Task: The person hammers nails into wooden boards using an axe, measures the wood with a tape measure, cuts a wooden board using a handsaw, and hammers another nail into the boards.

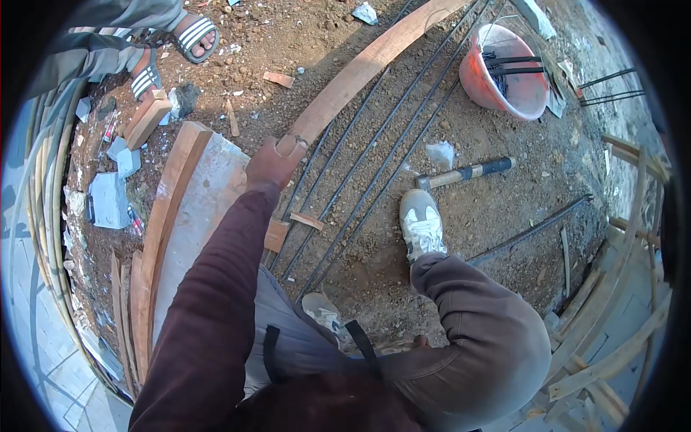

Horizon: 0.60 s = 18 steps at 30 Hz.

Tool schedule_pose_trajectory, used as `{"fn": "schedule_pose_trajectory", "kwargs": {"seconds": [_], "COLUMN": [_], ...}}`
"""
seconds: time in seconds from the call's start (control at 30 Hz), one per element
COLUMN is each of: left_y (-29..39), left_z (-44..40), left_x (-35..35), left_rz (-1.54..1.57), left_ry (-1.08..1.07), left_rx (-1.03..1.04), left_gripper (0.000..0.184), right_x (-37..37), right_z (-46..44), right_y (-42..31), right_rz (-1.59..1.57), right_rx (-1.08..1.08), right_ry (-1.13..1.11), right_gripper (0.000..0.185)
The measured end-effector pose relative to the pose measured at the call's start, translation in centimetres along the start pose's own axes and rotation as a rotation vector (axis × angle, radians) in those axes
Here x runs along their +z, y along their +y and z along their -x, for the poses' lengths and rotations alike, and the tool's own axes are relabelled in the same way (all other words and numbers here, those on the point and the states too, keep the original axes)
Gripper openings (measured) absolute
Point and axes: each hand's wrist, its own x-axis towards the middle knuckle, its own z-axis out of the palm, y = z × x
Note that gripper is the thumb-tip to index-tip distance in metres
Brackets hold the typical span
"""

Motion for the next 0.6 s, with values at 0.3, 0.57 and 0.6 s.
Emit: {"fn": "schedule_pose_trajectory", "kwargs": {"seconds": [0.3, 0.57, 0.6], "left_y": [-0.1, -0.7, -0.9], "left_z": [0.8, 1.0, 0.8], "left_x": [-1.0, -1.0, -0.6], "left_rz": [0.075, 0.085, 0.103], "left_ry": [0.020, 0.064, 0.067], "left_rx": [0.021, 0.056, 0.055], "left_gripper": [0.071, 0.067, 0.064], "right_x": [-24.5, -29.4, -28.3], "right_z": [14.0, 29.7, 29.1], "right_y": [-2.1, -19.4, -21.1], "right_rz": [0.500, 0.265, 0.225], "right_rx": [-0.232, -0.912, -1.036], "right_ry": [0.284, 0.543, 0.540], "right_gripper": [0.028, 0.034, 0.038]}}
